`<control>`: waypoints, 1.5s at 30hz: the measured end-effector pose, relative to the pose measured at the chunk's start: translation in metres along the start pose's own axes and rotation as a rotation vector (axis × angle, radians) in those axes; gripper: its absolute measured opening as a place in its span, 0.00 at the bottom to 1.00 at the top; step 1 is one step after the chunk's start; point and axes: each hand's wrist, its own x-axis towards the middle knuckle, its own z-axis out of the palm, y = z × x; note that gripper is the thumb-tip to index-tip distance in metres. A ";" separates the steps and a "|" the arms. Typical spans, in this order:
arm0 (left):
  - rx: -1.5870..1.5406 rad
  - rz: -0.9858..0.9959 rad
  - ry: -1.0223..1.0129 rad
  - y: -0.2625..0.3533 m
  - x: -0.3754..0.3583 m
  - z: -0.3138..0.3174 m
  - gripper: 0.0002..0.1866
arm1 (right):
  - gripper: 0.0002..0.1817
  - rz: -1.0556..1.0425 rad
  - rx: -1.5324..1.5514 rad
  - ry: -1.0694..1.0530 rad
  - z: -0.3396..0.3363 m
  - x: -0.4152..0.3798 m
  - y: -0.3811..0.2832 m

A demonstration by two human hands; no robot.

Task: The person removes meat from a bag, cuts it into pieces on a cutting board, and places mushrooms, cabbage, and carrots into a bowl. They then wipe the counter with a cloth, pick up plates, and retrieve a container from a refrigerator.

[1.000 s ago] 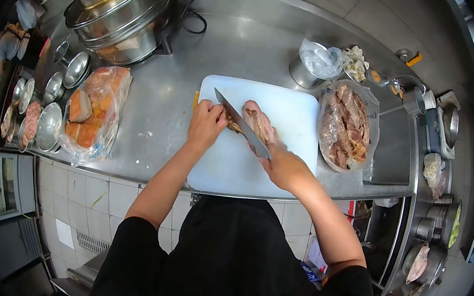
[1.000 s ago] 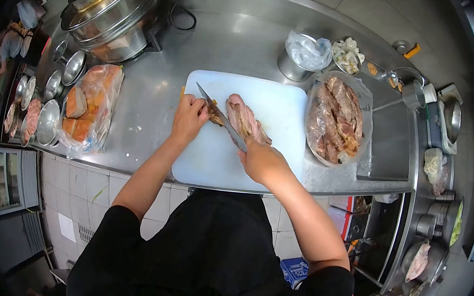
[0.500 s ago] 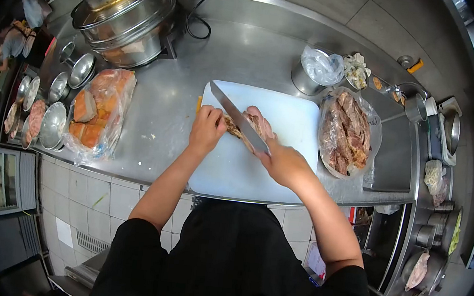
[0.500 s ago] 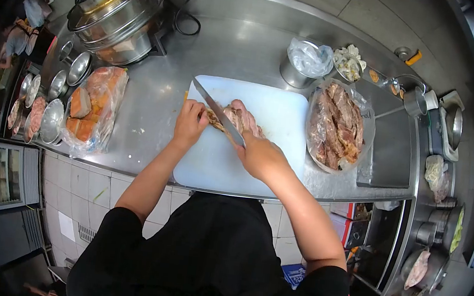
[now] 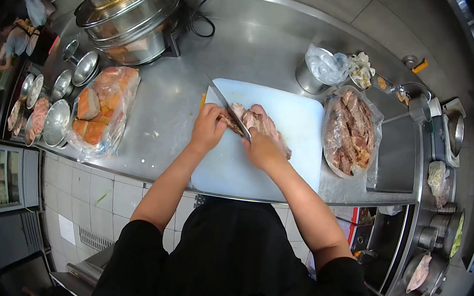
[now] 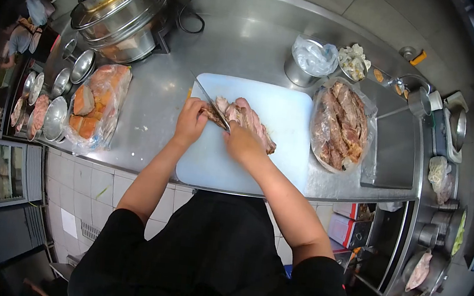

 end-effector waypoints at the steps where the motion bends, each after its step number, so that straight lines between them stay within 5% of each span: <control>1: -0.099 -0.011 0.010 0.002 0.001 -0.002 0.10 | 0.20 -0.058 -0.091 0.100 -0.003 -0.002 0.003; 5: -0.088 -0.072 -0.022 0.005 0.001 -0.005 0.11 | 0.20 -0.102 -0.017 0.213 -0.019 -0.025 0.012; 10: -0.070 -0.077 -0.020 0.003 0.001 -0.003 0.11 | 0.22 -0.006 -0.023 -0.172 -0.079 -0.071 0.001; 23: 0.022 -0.046 -0.025 0.002 0.004 -0.002 0.11 | 0.23 0.018 0.176 -0.040 -0.004 -0.008 -0.005; 26: -0.028 -0.022 -0.070 0.010 -0.007 0.001 0.11 | 0.23 0.191 0.253 -0.310 -0.026 -0.030 -0.017; 29: -0.016 -0.061 -0.087 0.016 -0.012 0.001 0.11 | 0.22 0.026 0.098 -0.075 0.020 -0.013 0.006; 31: -0.066 -0.025 -0.094 0.015 -0.010 -0.002 0.10 | 0.22 -0.223 0.024 0.332 0.038 0.011 0.012; 32: -0.060 -0.016 -0.090 0.014 -0.010 -0.004 0.10 | 0.22 -0.229 0.027 0.342 0.030 0.012 0.011; 34: -0.166 -0.075 -0.090 0.010 -0.011 -0.005 0.10 | 0.22 0.132 0.305 -0.137 -0.029 -0.011 -0.019; 35: -0.167 -0.067 -0.085 0.009 -0.010 -0.003 0.10 | 0.22 0.129 0.301 -0.130 -0.018 -0.009 -0.010; 37: -0.164 -0.071 0.005 0.007 -0.015 0.001 0.10 | 0.22 -0.281 -0.069 0.576 0.013 -0.011 0.015; 41: -0.162 -0.089 0.006 0.004 -0.013 0.006 0.10 | 0.22 -0.356 -0.055 0.479 -0.005 -0.029 0.032; 43: -0.135 -0.056 0.004 0.005 -0.012 0.004 0.11 | 0.24 -0.091 -0.018 -0.047 -0.050 -0.060 0.013; 45: -0.129 -0.084 -0.022 0.003 -0.012 0.004 0.11 | 0.24 -0.040 0.021 -0.132 -0.069 -0.076 0.008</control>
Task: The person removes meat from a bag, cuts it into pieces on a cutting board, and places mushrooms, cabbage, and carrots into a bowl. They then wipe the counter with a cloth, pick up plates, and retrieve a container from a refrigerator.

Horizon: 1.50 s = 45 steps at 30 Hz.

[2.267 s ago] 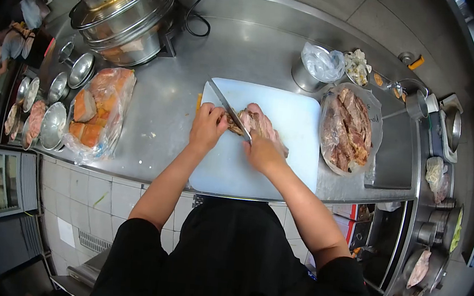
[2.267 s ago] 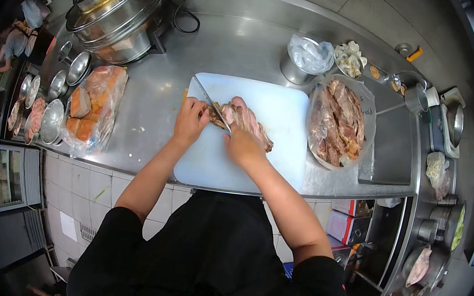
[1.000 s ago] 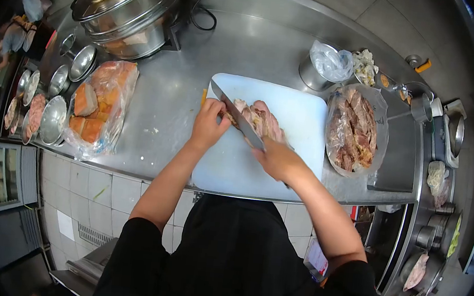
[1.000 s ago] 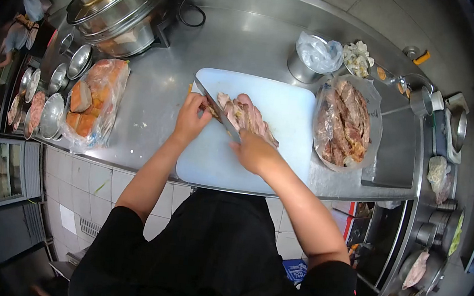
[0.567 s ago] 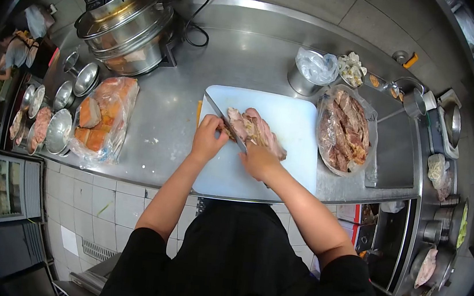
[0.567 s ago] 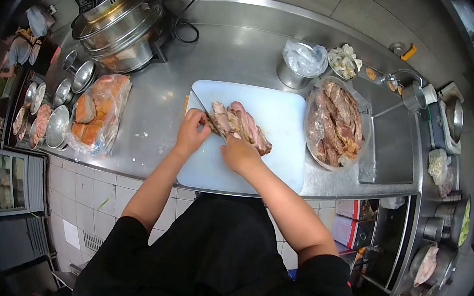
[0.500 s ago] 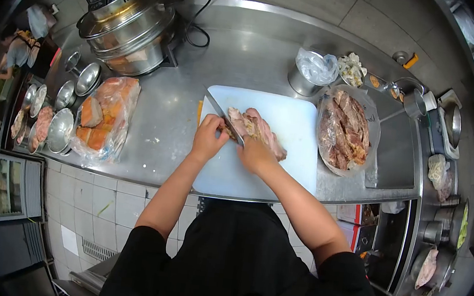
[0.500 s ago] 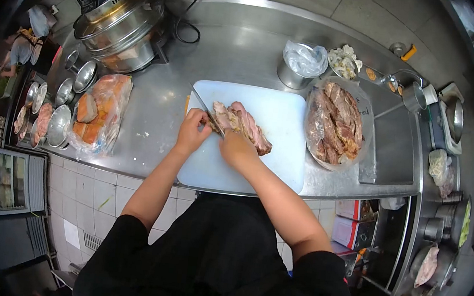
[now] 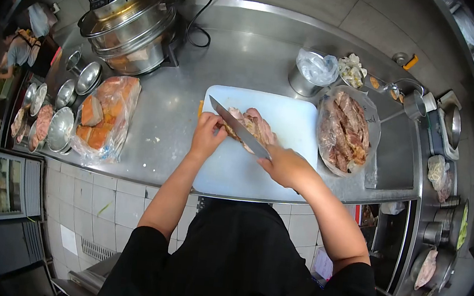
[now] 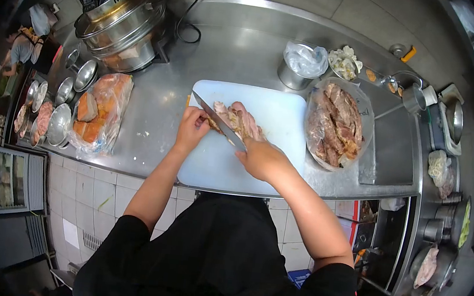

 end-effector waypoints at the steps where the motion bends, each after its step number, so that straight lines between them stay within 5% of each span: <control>1: 0.007 -0.023 -0.023 0.000 0.000 -0.001 0.12 | 0.25 0.049 0.043 -0.077 -0.005 -0.006 -0.004; 11: 0.057 -0.056 -0.057 0.011 0.008 -0.005 0.12 | 0.22 0.202 0.166 -0.247 0.006 0.037 -0.024; 14: 0.043 -0.049 -0.057 0.012 0.009 -0.005 0.11 | 0.21 0.119 0.148 -0.078 0.065 0.079 0.002; 16: 0.082 -0.023 -0.079 0.009 0.008 -0.002 0.11 | 0.21 -0.209 0.009 0.420 0.113 0.113 0.026; 17: 0.089 -0.016 -0.079 0.009 0.005 -0.004 0.11 | 0.21 -0.214 0.014 0.428 0.113 0.113 0.024; 20: 0.033 0.028 -0.048 0.008 0.007 -0.006 0.10 | 0.23 -0.128 0.040 0.323 0.085 0.109 0.013; 22: -0.028 -0.001 -0.092 0.003 0.004 -0.012 0.11 | 0.24 0.036 0.268 0.051 0.051 0.086 -0.005; 35: -0.009 -0.002 -0.048 -0.001 0.003 -0.007 0.12 | 0.23 0.067 0.000 -0.099 -0.015 0.002 -0.008; 45: 0.022 -0.016 -0.071 -0.001 0.005 -0.006 0.11 | 0.22 0.100 0.099 -0.159 0.000 0.035 -0.011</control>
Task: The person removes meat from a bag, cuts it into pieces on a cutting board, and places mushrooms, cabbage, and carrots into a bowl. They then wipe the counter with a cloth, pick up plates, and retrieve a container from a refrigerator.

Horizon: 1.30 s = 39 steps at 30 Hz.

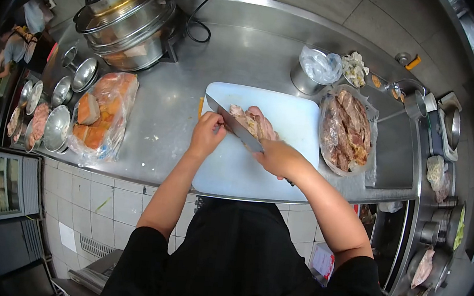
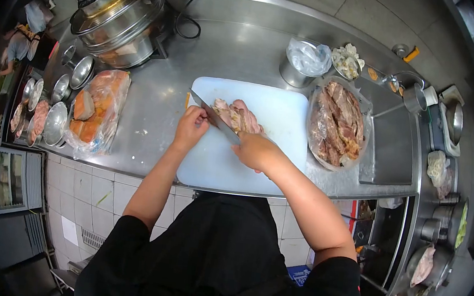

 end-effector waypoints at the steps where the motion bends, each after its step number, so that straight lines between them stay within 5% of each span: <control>1: 0.013 0.004 0.000 0.000 -0.001 0.001 0.10 | 0.22 -0.001 -0.002 0.008 0.003 0.004 -0.002; 8: 0.050 0.054 0.026 0.000 -0.002 0.001 0.07 | 0.21 0.001 0.062 0.074 0.049 0.050 0.007; 10: 0.151 0.140 0.036 -0.004 -0.001 0.006 0.07 | 0.21 -0.189 -0.076 0.386 0.077 0.079 0.025; 17: 0.035 -0.035 0.125 -0.001 -0.003 0.003 0.05 | 0.23 -0.373 0.126 0.604 0.060 0.046 0.036; 19: -0.086 -0.135 0.250 -0.008 -0.003 0.002 0.02 | 0.20 -0.192 0.688 0.227 0.040 0.024 0.033; 20: -0.085 -0.128 0.251 -0.014 -0.002 0.000 0.02 | 0.20 -0.197 0.688 0.232 0.034 0.018 0.037; 22: -0.385 -0.302 0.392 -0.019 0.004 -0.002 0.04 | 0.16 -0.257 1.293 -0.080 0.026 0.007 0.048; 26: -0.911 -0.362 0.382 0.038 0.020 0.002 0.13 | 0.15 -0.338 1.616 -0.334 0.034 -0.001 0.069; 27: -1.115 -0.528 0.243 0.060 0.024 0.005 0.18 | 0.16 -0.360 1.654 -0.379 0.039 0.000 0.073; 31: -1.510 -0.835 -0.037 0.122 0.030 0.015 0.26 | 0.15 -0.303 1.667 -0.423 0.054 0.003 0.076; 39: -1.294 -0.656 -0.257 0.060 0.018 0.017 0.22 | 0.18 -0.218 1.573 -0.105 0.051 -0.002 0.103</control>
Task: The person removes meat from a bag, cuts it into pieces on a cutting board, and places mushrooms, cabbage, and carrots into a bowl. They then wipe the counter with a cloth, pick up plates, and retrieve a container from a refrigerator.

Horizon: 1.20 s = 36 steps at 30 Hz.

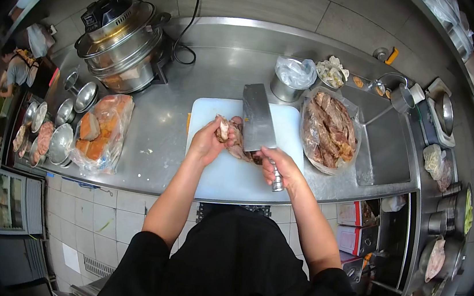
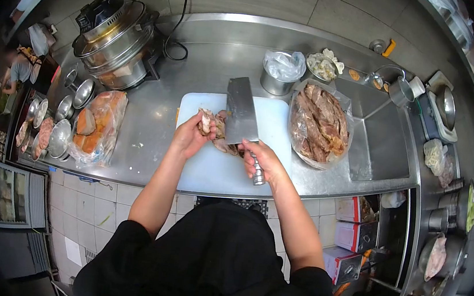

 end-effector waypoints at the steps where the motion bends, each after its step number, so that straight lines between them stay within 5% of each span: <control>1: 0.088 0.050 0.027 0.001 0.000 -0.002 0.20 | 0.19 -0.025 -0.106 0.106 0.003 -0.007 -0.004; 2: 0.088 0.050 0.026 0.002 0.001 -0.005 0.20 | 0.17 -0.022 -0.220 0.203 0.005 -0.019 -0.008; 4: 0.801 0.202 0.419 0.001 0.005 -0.015 0.17 | 0.16 -0.019 -0.382 0.315 0.001 -0.037 -0.008; 5: 0.802 0.198 0.417 0.001 0.004 -0.022 0.17 | 0.14 -0.016 -0.543 0.426 -0.002 -0.046 -0.006; 7: 1.643 0.343 0.447 0.004 0.001 -0.031 0.17 | 0.12 -0.007 -0.628 0.493 -0.013 -0.062 0.001; 11: 1.726 0.628 0.549 -0.006 0.001 -0.007 0.18 | 0.13 -0.001 -0.934 0.640 -0.031 -0.077 0.015; 13: 1.834 0.721 0.328 -0.010 0.015 0.011 0.19 | 0.14 0.008 -0.983 0.681 -0.036 -0.077 0.021; 18: 1.826 0.725 0.038 -0.032 0.049 0.042 0.18 | 0.18 0.037 -1.139 0.713 -0.031 -0.074 0.024; 21: 1.980 0.448 0.122 -0.035 0.053 0.040 0.19 | 0.19 0.017 -1.215 0.744 -0.038 -0.070 0.033; 30: 2.037 0.785 0.024 -0.023 -0.005 0.006 0.05 | 0.18 0.021 -1.234 0.739 -0.031 -0.076 0.024; 36: 2.070 0.697 -0.096 -0.022 -0.022 -0.002 0.09 | 0.17 0.036 -1.166 0.720 -0.026 -0.079 0.022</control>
